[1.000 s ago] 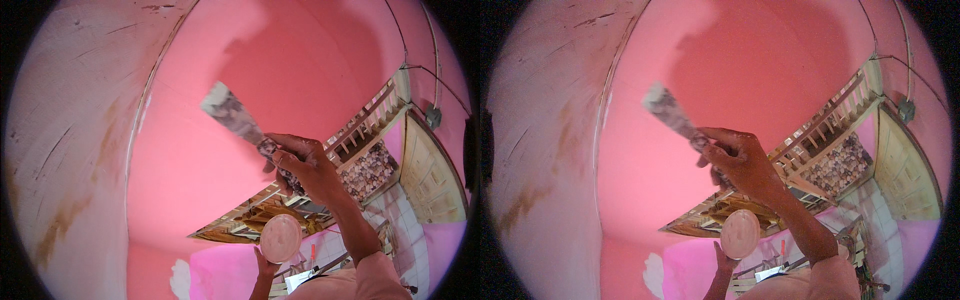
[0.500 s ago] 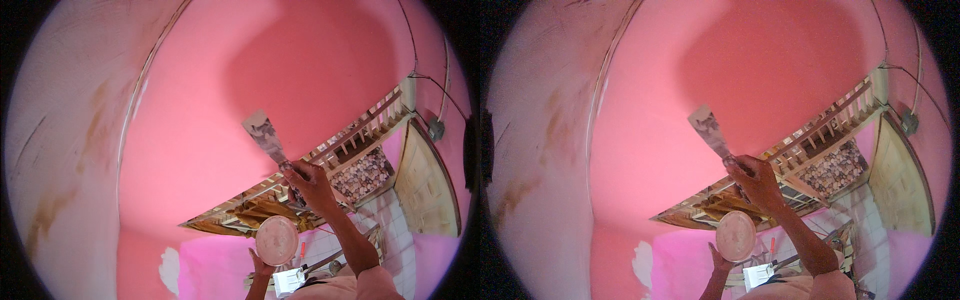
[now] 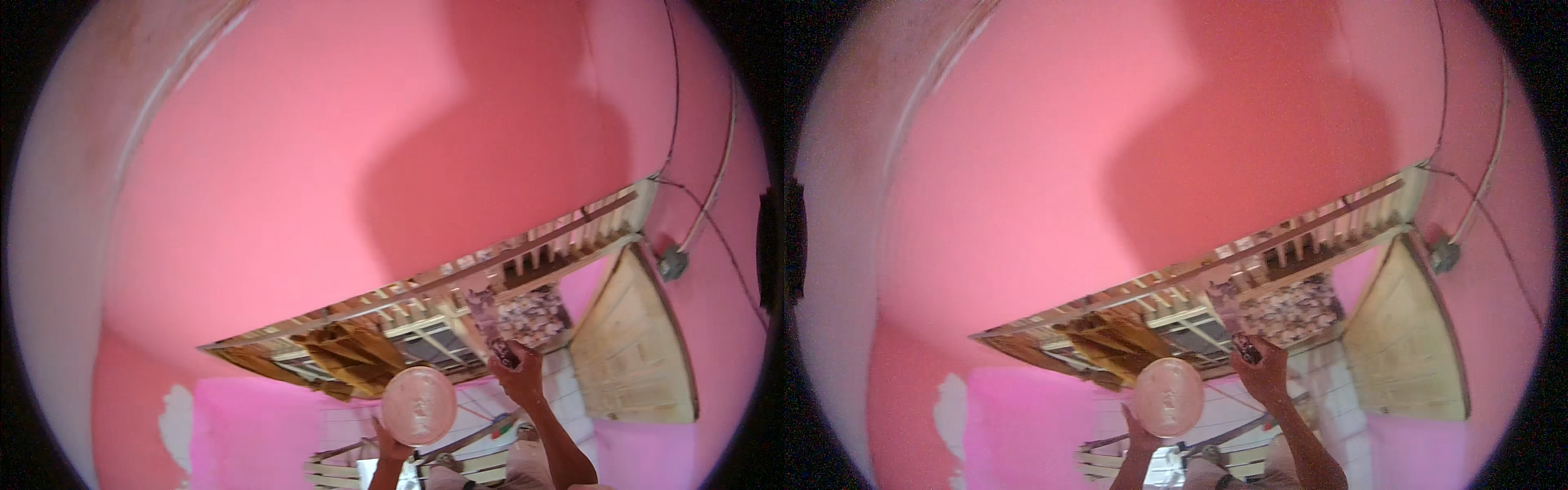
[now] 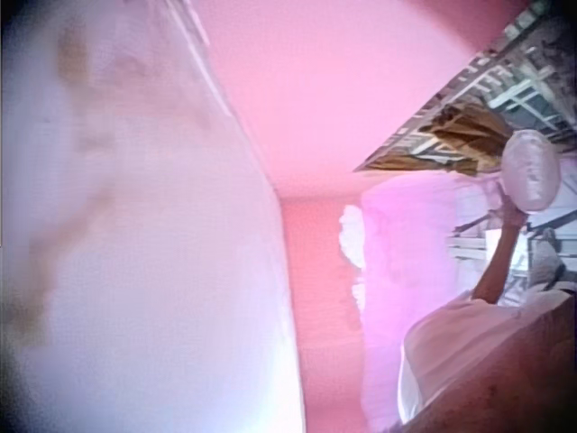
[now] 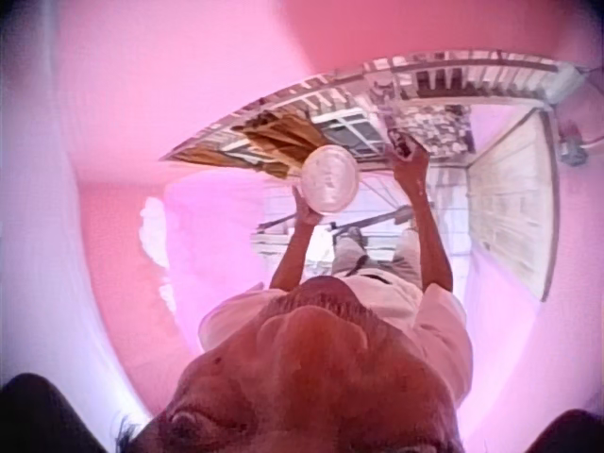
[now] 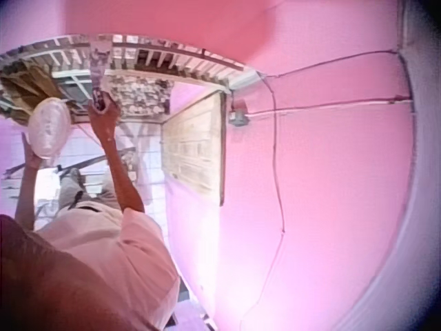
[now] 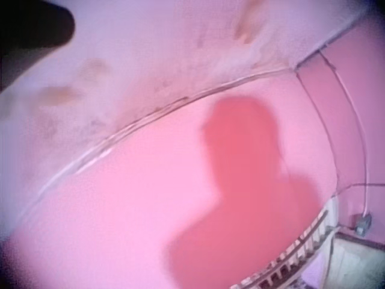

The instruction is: The person applies patching compound to a ceiling and wall joint using a putty knife while holding a lid with compound, then smooths the surface.

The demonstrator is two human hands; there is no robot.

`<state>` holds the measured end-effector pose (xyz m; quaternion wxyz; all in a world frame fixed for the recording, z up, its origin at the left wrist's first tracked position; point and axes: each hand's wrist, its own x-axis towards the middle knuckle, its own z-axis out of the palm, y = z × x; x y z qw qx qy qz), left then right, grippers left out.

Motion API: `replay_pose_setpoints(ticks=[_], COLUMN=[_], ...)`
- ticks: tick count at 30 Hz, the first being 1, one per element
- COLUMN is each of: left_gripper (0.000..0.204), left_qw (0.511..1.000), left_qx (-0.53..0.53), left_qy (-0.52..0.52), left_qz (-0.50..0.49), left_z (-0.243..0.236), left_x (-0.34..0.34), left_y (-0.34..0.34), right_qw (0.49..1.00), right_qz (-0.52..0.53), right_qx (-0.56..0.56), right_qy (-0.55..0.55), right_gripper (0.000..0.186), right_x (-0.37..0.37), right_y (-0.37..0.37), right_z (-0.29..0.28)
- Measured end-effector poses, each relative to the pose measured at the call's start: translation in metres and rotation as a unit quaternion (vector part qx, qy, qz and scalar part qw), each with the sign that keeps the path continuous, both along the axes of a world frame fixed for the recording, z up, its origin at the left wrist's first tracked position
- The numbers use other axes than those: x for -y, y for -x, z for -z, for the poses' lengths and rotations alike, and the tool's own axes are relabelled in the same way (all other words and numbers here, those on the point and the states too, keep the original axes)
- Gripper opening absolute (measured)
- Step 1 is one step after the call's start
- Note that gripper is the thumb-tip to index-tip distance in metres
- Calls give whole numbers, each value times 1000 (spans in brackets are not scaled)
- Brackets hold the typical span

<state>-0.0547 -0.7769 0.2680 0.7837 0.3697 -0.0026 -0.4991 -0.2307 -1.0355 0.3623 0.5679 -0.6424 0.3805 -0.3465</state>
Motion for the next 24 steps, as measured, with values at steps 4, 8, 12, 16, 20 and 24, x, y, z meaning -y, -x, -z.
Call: replay_pose_setpoints(ticks=[4,8,12,16,20,24], left_gripper=[77,73,69,87,65,67], left_qw=[991,988,993,996,991,994], left_qx=[128,132,45,-6,59,-10], left_qy=[-4,74,-24,13,-30,17], left_qz=[-35,-38,-110,-88,-114,-106], left_z=[6,6,-3,-2,-28,-33], left_x=[5,-5,-5,-14,-20,-24], left_y=[9,6,-19,-49,-76,-91], right_qw=[986,971,966,933,897,885], right_qz=[51,59,72,86,143,196], right_qx=[-100,-171,-167,-247,-307,-289], right_qy=[120,154,184,246,283,308], right_gripper=[29,32,29,27,27,27], right_x=[0,13,13,18,36,65], right_y=[1,17,29,37,24,12], right_z=[-21,-29,-56,-78,-123,-186])
